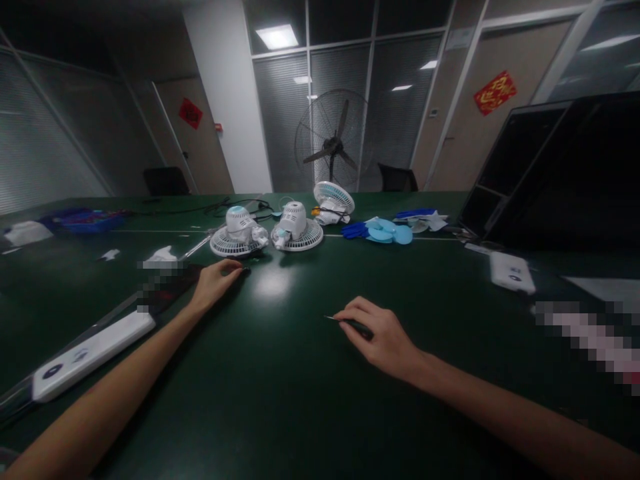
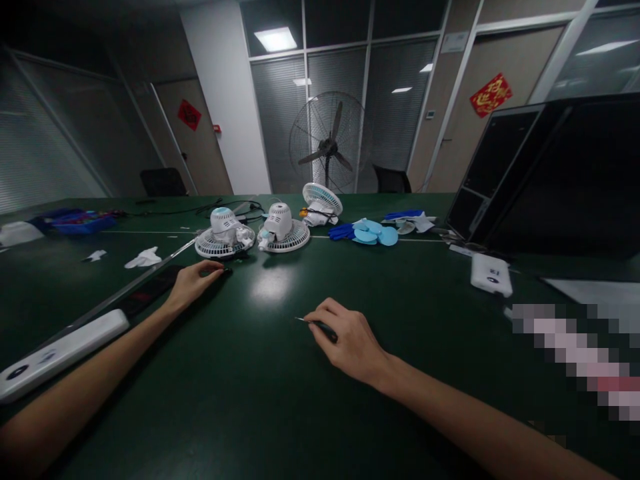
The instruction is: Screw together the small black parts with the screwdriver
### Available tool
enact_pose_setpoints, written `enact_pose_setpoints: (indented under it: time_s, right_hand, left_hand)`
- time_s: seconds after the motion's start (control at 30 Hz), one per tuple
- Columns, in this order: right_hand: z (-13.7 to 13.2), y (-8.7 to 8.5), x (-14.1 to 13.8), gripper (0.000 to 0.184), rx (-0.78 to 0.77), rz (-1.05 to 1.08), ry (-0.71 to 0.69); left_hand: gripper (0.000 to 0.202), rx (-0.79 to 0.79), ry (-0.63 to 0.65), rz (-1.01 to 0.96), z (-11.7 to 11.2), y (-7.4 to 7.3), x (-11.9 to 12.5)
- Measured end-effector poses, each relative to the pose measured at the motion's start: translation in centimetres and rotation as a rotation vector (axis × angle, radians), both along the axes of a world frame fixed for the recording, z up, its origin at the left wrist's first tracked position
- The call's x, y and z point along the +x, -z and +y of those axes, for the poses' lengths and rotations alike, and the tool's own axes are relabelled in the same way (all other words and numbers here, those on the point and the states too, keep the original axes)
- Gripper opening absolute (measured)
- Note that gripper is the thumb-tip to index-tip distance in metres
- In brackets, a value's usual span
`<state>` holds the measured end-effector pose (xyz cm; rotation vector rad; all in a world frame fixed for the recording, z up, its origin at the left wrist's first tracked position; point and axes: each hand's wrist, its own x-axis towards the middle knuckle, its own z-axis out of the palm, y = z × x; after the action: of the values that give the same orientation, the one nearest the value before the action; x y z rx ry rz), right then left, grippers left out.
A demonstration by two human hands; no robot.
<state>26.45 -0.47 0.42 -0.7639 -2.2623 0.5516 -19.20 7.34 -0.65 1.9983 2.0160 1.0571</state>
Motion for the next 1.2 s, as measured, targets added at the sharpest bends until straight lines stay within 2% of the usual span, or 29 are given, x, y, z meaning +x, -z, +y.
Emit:
enact_pose_setpoints:
  time_s: [0.23, 0.33, 0.43, 0.57, 0.67, 0.73, 1.2]
  right_hand:
    - [-0.1, 0.1, 0.0, 0.024, -0.007, -0.016, -0.003]
    - [-0.1, 0.0, 0.0, 0.024, -0.008, -0.021, 0.000]
    - [0.0, -0.1, -0.1, 0.024, -0.020, -0.031, -0.005]
    - [0.2, 0.0, -0.1, 0.024, -0.004, -0.068, -0.014]
    - [0.2, 0.1, -0.2, 0.022, 0.032, -0.096, -0.029]
    - [0.2, 0.0, -0.2, 0.021, 0.043, -0.119, -0.048]
    - [-0.1, -0.3, -0.2, 0.023, 0.020, -0.160, -0.111]
  left_hand:
    - [0.050, -0.025, 0.044, 0.065, 0.5, 0.4, -0.1]
    - [0.046, -0.052, 0.135, 0.073, 0.3, 0.1, 1.1]
    - [0.040, -0.137, 0.337, 0.059, -1.0, -0.6, 4.5]
    - [0.027, -0.216, 0.608, 0.012, -4.1, -1.3, 11.0]
    - [0.020, -0.250, 0.752, -0.031, -6.4, -1.5, 14.6]
    - [0.018, -0.264, 0.809, -0.042, -7.4, -1.4, 15.9]
    - [0.018, -0.267, 0.873, -0.043, -7.9, -1.3, 16.5]
